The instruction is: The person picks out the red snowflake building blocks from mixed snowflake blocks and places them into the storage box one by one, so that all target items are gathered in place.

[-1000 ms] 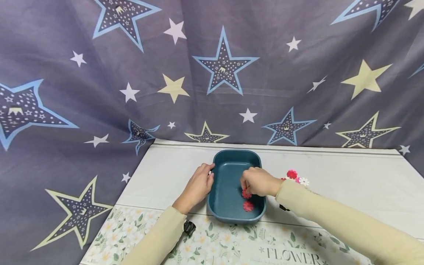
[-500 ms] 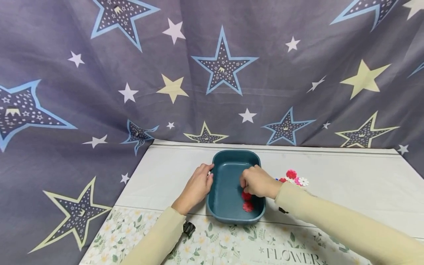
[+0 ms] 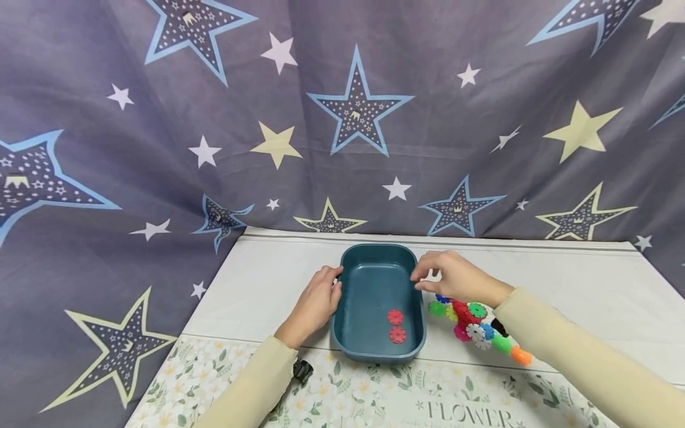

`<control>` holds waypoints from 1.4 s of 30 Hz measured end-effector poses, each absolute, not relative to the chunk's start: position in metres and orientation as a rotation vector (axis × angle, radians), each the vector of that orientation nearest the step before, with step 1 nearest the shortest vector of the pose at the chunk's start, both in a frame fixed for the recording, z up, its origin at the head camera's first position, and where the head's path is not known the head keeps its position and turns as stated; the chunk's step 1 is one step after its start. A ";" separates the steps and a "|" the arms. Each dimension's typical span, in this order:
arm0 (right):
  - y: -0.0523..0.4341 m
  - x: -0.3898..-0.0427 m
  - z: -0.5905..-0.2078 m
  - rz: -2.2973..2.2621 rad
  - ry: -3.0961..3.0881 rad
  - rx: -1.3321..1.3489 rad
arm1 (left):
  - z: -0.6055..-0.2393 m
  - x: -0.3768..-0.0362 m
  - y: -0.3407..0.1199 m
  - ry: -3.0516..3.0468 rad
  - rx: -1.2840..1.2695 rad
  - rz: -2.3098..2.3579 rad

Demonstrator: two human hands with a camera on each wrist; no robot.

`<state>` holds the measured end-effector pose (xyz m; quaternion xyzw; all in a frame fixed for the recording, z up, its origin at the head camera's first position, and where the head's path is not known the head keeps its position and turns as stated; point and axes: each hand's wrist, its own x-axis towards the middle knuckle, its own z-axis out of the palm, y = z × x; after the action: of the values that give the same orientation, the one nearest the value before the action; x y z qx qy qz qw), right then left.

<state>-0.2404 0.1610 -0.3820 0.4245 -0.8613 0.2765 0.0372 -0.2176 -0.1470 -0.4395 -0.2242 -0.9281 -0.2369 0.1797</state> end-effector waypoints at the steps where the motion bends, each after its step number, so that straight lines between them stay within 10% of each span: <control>1: 0.167 -0.241 -0.384 0.864 -2.646 1.283 | -0.439 -0.217 -0.147 -2.624 -0.633 -0.671; 19: 0.225 -0.255 -0.443 0.839 -2.984 0.950 | -0.440 -0.217 -0.145 -2.633 -0.620 -0.663; 42: 0.202 -0.240 -0.400 0.939 -2.714 1.086 | -0.440 -0.218 -0.145 -2.623 -0.624 -0.653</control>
<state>-0.2396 0.2016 -0.3997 0.3536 -0.8833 0.3057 0.0355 -0.2180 -0.1454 -0.4405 -0.2211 -0.9296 -0.2315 0.1827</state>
